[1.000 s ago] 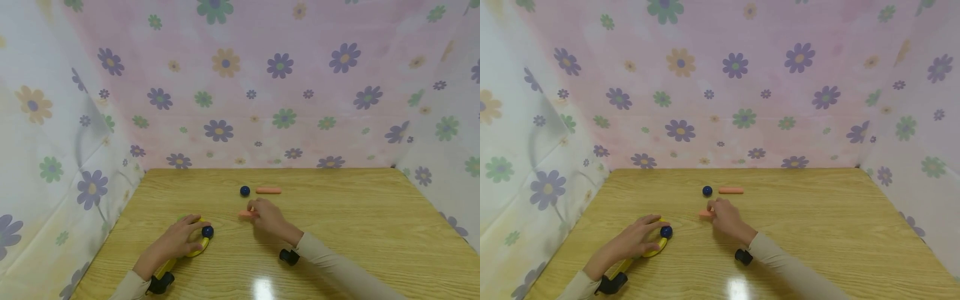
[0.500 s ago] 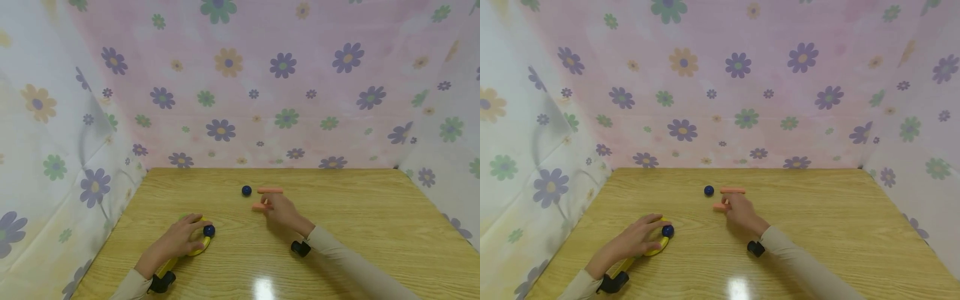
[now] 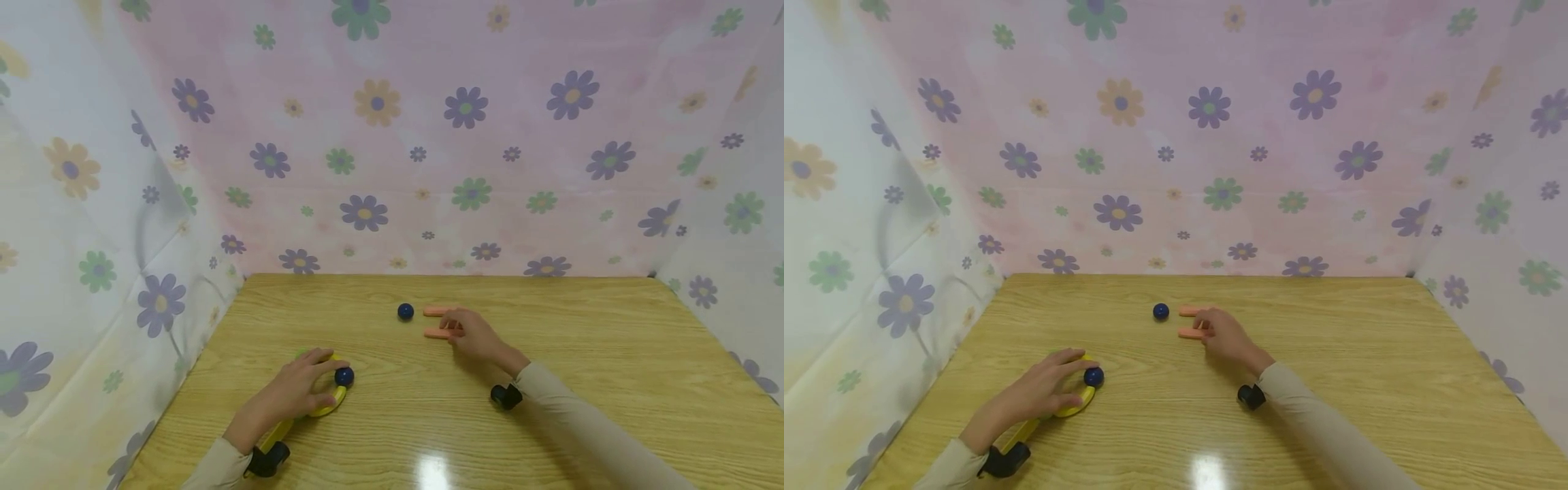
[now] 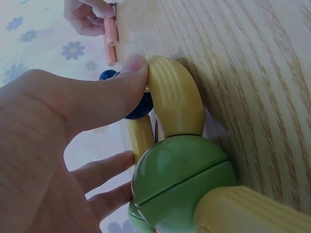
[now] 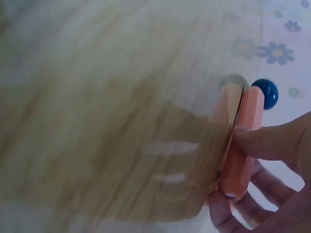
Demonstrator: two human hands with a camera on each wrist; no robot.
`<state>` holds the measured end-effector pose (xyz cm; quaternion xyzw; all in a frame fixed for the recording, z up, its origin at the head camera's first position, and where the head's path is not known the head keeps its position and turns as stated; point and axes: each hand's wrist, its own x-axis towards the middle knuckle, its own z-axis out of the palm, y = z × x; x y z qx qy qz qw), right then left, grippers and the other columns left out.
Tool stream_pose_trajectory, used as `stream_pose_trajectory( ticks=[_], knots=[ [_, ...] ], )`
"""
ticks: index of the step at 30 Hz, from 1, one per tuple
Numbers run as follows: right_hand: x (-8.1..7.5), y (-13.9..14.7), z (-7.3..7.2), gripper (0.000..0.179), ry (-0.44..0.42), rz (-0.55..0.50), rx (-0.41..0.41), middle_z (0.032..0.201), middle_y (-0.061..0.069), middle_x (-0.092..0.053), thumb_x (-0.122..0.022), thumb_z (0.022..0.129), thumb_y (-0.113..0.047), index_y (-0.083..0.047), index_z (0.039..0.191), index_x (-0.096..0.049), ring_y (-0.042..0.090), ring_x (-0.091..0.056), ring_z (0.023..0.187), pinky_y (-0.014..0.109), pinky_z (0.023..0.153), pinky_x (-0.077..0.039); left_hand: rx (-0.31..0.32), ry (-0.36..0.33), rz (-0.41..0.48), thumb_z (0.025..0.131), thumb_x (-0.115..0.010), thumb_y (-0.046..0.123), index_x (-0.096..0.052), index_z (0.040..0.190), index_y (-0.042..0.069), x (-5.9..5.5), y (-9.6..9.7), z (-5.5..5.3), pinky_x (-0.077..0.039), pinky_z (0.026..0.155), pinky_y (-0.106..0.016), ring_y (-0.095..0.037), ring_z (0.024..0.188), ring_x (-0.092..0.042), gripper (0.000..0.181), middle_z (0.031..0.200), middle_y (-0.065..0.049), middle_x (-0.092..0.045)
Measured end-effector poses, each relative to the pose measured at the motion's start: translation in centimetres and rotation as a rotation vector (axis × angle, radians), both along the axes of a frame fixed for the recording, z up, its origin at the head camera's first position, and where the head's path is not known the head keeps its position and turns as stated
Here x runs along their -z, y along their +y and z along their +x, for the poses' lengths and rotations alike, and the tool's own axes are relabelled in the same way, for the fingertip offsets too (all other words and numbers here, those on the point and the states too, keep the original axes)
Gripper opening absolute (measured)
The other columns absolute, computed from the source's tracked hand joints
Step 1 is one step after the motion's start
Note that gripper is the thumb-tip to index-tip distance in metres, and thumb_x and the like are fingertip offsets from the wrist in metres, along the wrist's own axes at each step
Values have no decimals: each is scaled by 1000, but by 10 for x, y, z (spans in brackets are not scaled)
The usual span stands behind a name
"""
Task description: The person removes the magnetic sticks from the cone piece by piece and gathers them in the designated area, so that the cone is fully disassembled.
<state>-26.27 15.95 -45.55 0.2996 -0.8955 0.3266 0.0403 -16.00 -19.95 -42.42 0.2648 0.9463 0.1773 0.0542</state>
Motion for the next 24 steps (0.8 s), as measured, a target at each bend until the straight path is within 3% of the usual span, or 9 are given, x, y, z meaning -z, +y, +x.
stream_pose_trajectory(
  ticks=[6,11,19,24],
  knots=[
    [0,7,-5,18,-14,-23,-16,100,11,-64,-60,84,9,-5,94,-64,21,-57,79,35,67,-49,-5,-7,2,83,-73,32,-52,136,19,0,0,1,-36,84,-71,-46,128,-35,59,141,-20,-41],
    [0,6,-6,19,-30,3,7,95,10,-63,-60,83,9,-6,94,-65,21,-57,79,35,67,-48,-14,-11,2,83,-73,32,-52,136,19,0,1,0,-34,85,-72,-47,129,-33,59,141,-19,-41],
    [-1,-1,-6,17,100,97,7,85,7,-63,-59,84,6,-7,91,-67,21,-59,74,33,63,-45,-21,-26,8,82,-74,31,-53,136,19,-2,1,1,-34,86,-71,-45,129,-34,59,141,-19,-40],
    [-3,-3,-5,15,112,91,-1,84,9,-63,-61,84,6,-7,91,-66,22,-60,76,34,64,-46,-21,-23,4,83,-73,31,-52,137,20,-2,1,1,-36,84,-70,-43,128,-36,59,141,-19,-41]
  ],
)
